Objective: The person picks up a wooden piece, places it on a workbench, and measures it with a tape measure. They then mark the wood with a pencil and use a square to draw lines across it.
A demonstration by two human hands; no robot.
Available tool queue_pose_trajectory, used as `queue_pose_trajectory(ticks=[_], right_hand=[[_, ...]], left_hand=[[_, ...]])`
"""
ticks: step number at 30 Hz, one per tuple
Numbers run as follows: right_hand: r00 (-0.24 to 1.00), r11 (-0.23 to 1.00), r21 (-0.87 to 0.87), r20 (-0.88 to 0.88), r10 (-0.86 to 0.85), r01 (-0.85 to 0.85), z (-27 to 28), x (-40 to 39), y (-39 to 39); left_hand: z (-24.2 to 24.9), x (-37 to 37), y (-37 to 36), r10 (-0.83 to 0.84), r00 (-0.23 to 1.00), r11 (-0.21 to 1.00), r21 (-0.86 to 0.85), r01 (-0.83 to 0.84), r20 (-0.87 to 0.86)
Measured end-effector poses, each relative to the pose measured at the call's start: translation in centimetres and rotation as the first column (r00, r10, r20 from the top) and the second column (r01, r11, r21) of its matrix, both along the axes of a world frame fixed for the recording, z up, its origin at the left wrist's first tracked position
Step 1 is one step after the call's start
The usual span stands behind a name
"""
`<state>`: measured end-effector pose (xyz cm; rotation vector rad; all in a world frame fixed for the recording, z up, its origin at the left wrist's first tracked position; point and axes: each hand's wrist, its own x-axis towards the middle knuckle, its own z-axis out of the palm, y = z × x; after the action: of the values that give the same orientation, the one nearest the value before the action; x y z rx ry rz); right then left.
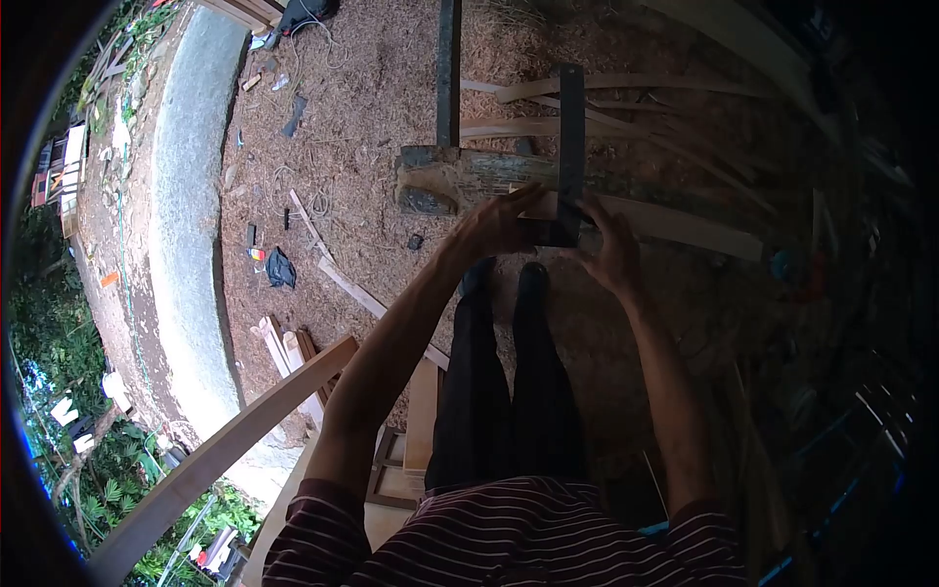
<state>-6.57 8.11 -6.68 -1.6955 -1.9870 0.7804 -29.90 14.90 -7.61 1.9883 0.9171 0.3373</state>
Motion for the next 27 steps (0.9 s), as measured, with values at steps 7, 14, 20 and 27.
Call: queue_pose_trajectory(ticks=[7, 14, 20, 27], right_hand=[[1.000, 1.000, 0.006, 0.008, 0.016, -0.016, 0.3, 0.0, -0.1], [1.000, 0.996, -0.087, 0.002, 0.007, -0.007, 0.8, 0.0, -0.1], [0.999, 0.997, -0.072, -0.008, -0.034, 0.034, 0.7, -0.2, -0.3], [0.997, 0.998, -0.041, -0.065, -0.040, 0.037, 0.7, -0.1, -0.3]], left_hand=[[-0.9, 0.1, -0.2, 0.060, 0.998, 0.996, -0.066, -0.058, 0.018], [0.8, 0.1, -0.7, 0.072, 0.997, 0.997, -0.041, -0.071, 0.017], [0.1, -0.3, -1.9, 0.088, 0.994, 0.988, 0.120, -0.096, 0.068], [0.2, -1.1, -2.2, 0.058, 0.998, 0.985, 0.160, -0.063, 0.032]])
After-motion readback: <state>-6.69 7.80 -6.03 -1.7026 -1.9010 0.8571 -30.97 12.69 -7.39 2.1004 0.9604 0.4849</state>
